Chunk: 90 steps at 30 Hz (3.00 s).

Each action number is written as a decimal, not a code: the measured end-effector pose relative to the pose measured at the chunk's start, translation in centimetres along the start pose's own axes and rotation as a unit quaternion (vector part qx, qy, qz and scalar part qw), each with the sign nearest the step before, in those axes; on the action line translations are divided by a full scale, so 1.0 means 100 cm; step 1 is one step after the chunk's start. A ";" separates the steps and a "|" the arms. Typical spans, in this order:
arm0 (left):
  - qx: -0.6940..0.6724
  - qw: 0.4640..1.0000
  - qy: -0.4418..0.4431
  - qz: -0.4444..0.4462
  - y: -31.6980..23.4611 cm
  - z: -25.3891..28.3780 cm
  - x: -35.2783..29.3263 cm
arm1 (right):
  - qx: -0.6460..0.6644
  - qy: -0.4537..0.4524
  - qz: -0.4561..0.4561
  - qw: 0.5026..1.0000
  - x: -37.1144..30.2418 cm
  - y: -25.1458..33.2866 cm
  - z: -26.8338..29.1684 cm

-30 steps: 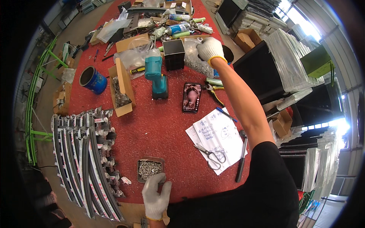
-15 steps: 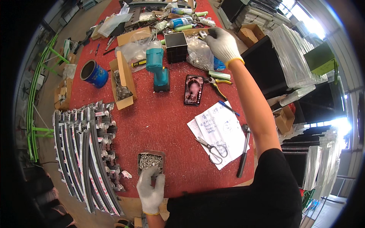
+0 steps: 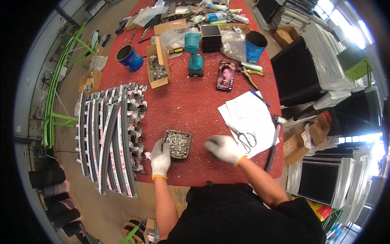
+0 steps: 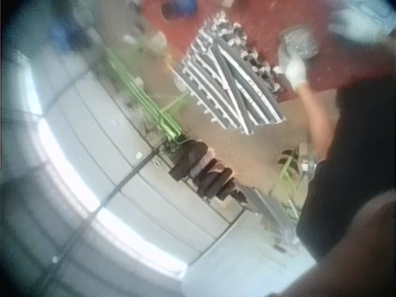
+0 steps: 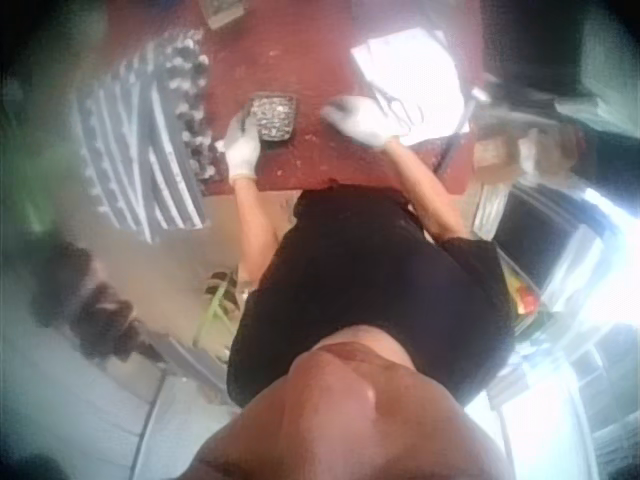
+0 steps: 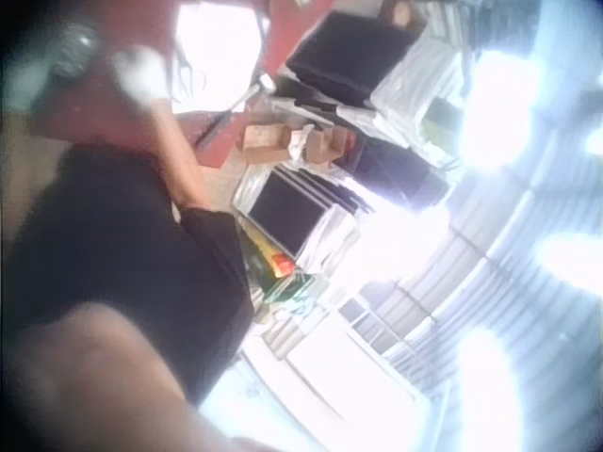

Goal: The person unpacks screws from a plastic bag, places them in a tray, then assembles a rectangular metal frame by inserting and fastening metal bars with a cordless drill. The person repeatedly positions bars, aligns joints, and drives screws to secure the frame.

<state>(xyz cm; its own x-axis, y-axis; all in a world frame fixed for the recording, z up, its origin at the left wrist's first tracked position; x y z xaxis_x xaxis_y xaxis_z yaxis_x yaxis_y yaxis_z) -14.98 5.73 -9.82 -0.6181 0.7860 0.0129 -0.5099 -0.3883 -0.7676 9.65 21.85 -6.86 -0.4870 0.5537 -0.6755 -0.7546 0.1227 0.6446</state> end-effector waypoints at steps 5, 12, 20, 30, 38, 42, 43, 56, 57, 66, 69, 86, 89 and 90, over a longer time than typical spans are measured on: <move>0.037 0.998 0.001 -0.059 0.018 -0.005 0.002 | -0.079 -0.052 0.039 0.995 0.021 0.038 -0.075; 0.065 0.991 -0.041 -0.112 -0.004 -0.009 -0.021 | -0.123 -0.144 0.113 0.975 0.029 0.029 -0.088; 0.016 0.992 0.005 -0.125 -0.060 -0.059 -0.073 | -0.121 -0.189 0.007 0.975 -0.034 -0.029 -0.039; 0.016 0.988 0.086 -0.127 -0.087 -0.108 -0.084 | -0.132 -0.232 -0.028 0.963 -0.049 -0.079 0.004; -0.067 0.992 0.105 -0.029 -0.066 -0.077 -0.103 | -0.081 -0.277 0.005 0.957 -0.077 -0.080 0.022; -0.122 0.989 0.070 0.047 -0.036 -0.055 -0.138 | -0.040 -0.303 0.076 0.949 -0.088 -0.059 0.023; -0.137 0.988 0.055 0.052 -0.030 -0.051 -0.148 | -0.022 -0.294 0.097 0.951 -0.088 -0.055 0.021; 0.008 0.989 -0.123 -0.078 -0.064 0.138 -0.151 | -0.072 -0.104 0.234 0.964 -0.071 0.050 -0.101; 0.043 0.979 -0.164 -0.113 -0.064 0.165 -0.136 | -0.086 -0.091 0.245 0.961 -0.073 0.059 -0.111; 0.347 0.929 -0.078 -0.100 0.038 0.276 0.012 | -0.099 -0.095 0.237 0.962 -0.103 0.056 -0.128; 0.299 0.949 -0.028 -0.091 0.055 0.276 0.013 | -0.082 -0.128 0.179 0.972 -0.105 0.034 -0.117; 0.258 0.956 -0.079 -0.114 0.062 0.279 0.007 | -0.036 -0.141 0.100 0.984 -0.109 0.006 -0.121; 0.258 0.953 -0.101 -0.127 0.053 0.285 0.002 | -0.043 -0.137 0.119 0.982 -0.109 0.010 -0.125; 0.243 0.957 -0.103 -0.122 0.049 0.287 0.000 | -0.045 -0.130 0.118 0.983 -0.109 0.010 -0.127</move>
<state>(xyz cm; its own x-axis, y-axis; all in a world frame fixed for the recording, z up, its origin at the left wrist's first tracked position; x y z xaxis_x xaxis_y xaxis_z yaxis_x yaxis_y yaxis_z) -34.61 -10.00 4.86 -0.5236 0.7903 0.3183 -0.8416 -0.4218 -0.3373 8.62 5.53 -3.40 -0.5337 0.7507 -0.3894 -0.6758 -0.1018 0.7300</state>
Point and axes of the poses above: each hand's wrist, its own x-axis towards the middle knuckle, its own z-axis out of the back of the hand, y = z × x, the point moved 6 cm from there along x, towards the middle knuckle, and after that the axes turned 12 degrees about -z, right-handed, at the moved point
